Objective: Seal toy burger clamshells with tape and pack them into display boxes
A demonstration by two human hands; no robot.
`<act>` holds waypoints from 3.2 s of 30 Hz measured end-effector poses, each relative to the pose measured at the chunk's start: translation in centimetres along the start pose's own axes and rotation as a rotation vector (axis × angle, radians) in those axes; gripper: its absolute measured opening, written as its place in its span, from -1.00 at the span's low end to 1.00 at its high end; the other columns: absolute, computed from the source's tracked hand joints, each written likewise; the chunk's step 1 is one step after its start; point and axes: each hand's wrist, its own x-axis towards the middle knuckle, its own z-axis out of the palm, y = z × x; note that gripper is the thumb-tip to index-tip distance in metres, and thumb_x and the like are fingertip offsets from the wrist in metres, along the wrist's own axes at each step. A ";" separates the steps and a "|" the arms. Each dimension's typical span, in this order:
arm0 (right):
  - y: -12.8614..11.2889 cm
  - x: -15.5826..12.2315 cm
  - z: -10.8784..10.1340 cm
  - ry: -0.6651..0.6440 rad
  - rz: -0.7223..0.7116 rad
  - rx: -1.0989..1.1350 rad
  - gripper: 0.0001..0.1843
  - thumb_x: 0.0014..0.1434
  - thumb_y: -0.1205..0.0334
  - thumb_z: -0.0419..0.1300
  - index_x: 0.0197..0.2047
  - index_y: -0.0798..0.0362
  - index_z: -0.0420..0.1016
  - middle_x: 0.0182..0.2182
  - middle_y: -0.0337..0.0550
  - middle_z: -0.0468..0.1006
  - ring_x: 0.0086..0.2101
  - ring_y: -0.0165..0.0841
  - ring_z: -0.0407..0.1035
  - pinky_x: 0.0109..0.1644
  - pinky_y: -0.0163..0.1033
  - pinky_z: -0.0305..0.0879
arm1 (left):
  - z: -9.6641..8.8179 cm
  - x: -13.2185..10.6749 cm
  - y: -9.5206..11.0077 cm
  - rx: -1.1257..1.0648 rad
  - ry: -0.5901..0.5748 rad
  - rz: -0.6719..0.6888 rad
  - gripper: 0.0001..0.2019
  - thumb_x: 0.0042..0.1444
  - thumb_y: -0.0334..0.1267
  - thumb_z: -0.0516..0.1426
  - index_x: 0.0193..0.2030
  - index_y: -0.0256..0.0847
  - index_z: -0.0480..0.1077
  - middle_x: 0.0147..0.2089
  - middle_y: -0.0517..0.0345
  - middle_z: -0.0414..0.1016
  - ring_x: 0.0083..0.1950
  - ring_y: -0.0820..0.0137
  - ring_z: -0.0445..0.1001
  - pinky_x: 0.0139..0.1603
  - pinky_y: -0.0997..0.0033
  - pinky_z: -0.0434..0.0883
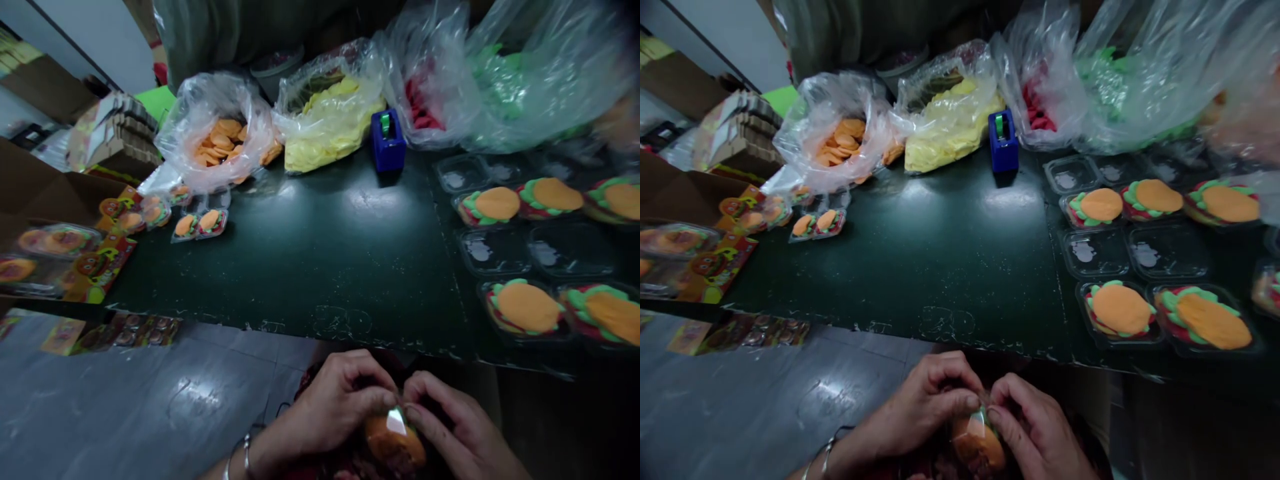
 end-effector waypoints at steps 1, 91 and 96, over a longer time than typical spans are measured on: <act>0.2 0.1 -0.2 0.022 0.006 0.041 -0.76 0.30 0.13 0.00 -0.41 -0.02 0.28 -0.52 -0.29 0.37 -0.49 -0.40 0.31 -0.43 -0.37 0.26 | -0.1 0.4 0.0 -0.024 -0.011 -0.011 -0.92 0.11 -0.32 0.20 -0.30 -0.22 0.54 -0.32 0.18 0.45 -0.26 0.45 0.39 -0.22 0.50 0.29; 3.3 -3.3 -3.8 0.159 0.282 0.134 -0.88 0.24 0.25 0.08 -0.14 0.01 0.25 -0.38 -0.27 0.41 -0.35 -0.38 0.35 -0.25 -0.29 0.26 | 5.6 5.4 -0.8 0.083 -0.297 -0.113 -0.87 0.20 -0.28 0.11 -0.21 -0.25 0.46 -0.23 0.16 0.48 -0.19 0.41 0.39 -0.12 0.46 0.29; 2.6 -3.2 -3.6 0.067 0.221 0.070 -0.85 0.28 0.32 0.01 -0.08 -0.02 0.25 -0.34 -0.26 0.43 -0.33 -0.38 0.37 -0.24 -0.29 0.25 | 5.5 5.1 -0.4 0.220 -0.344 -0.028 -0.85 0.24 -0.34 0.03 -0.23 -0.23 0.43 -0.21 0.15 0.45 -0.17 0.41 0.38 -0.09 0.46 0.27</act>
